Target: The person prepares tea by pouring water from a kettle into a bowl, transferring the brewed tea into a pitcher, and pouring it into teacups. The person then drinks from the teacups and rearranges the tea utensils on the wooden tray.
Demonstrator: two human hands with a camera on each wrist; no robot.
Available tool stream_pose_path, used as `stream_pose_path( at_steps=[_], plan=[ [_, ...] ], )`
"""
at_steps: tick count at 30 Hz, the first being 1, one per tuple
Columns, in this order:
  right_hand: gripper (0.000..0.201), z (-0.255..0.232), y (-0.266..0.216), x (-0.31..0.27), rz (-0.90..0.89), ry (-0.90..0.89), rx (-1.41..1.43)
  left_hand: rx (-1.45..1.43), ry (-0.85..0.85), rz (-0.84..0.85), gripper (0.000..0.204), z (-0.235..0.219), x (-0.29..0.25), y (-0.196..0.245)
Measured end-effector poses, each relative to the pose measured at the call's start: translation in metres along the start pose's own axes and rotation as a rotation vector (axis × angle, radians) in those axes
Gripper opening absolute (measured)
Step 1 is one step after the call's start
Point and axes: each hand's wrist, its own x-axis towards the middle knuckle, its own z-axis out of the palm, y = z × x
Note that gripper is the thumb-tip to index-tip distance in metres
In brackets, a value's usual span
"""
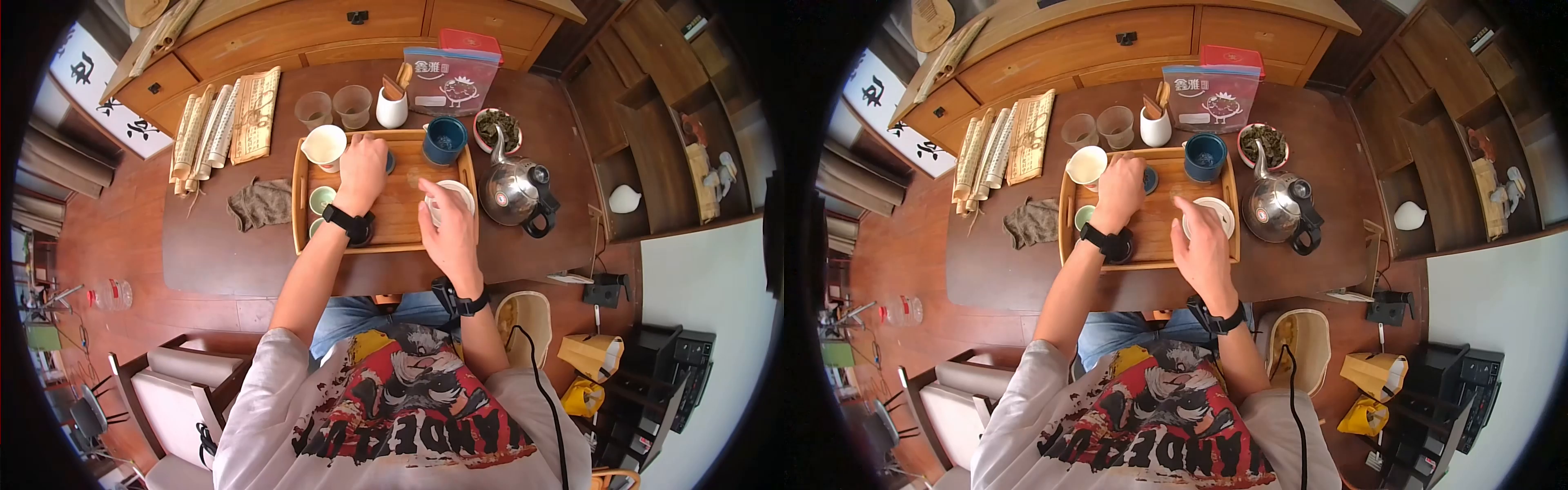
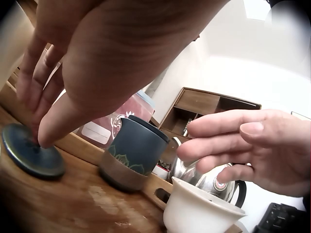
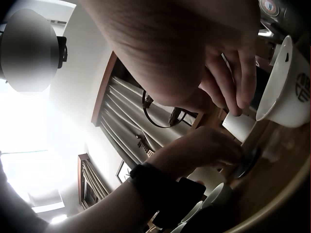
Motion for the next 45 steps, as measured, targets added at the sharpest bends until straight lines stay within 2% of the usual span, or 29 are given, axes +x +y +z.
stream_pose_path(
  at_steps=[6, 9, 12, 13, 15, 19, 23, 28, 30, 34, 45],
  plan=[
    [0.039, 0.038, 0.004, 0.011, 0.001, -0.036, 0.067, 0.067, -0.051, -0.027, 0.010, 0.003, 0.001, 0.003],
    [0.049, 0.054, 0.001, 0.017, 0.073, -0.170, 0.036, 0.109, -0.046, -0.040, 0.013, 0.007, 0.004, 0.006],
    [0.054, 0.057, -0.001, 0.019, 0.083, -0.173, 0.036, 0.100, -0.022, -0.027, 0.013, 0.004, -0.001, 0.006],
    [0.054, 0.056, -0.002, 0.019, 0.081, -0.165, 0.041, 0.062, 0.013, -0.007, 0.013, -0.001, -0.003, 0.007],
    [0.058, 0.050, -0.003, 0.016, -0.042, -0.078, 0.011, -0.025, 0.078, 0.020, 0.012, -0.018, -0.006, 0.012],
    [0.067, 0.032, -0.007, 0.019, -0.092, -0.014, -0.031, -0.112, 0.103, 0.052, 0.011, -0.059, 0.003, 0.032],
    [0.064, 0.009, -0.013, 0.030, -0.128, 0.074, -0.098, -0.197, 0.118, 0.100, 0.011, -0.084, 0.022, 0.054],
    [0.062, -0.011, 0.002, 0.038, -0.116, 0.134, -0.132, -0.209, 0.184, 0.214, 0.017, -0.065, 0.049, 0.067],
    [0.062, -0.018, 0.008, 0.041, -0.107, 0.152, -0.130, -0.213, 0.117, 0.232, 0.016, -0.060, 0.058, 0.074],
    [0.062, -0.016, 0.029, 0.044, -0.073, 0.160, -0.114, -0.157, 0.096, 0.263, 0.015, -0.047, 0.075, 0.078],
    [0.066, -0.020, 0.049, 0.049, -0.046, 0.135, -0.081, -0.243, 0.068, 0.236, 0.016, -0.039, 0.081, 0.080]
  ],
)
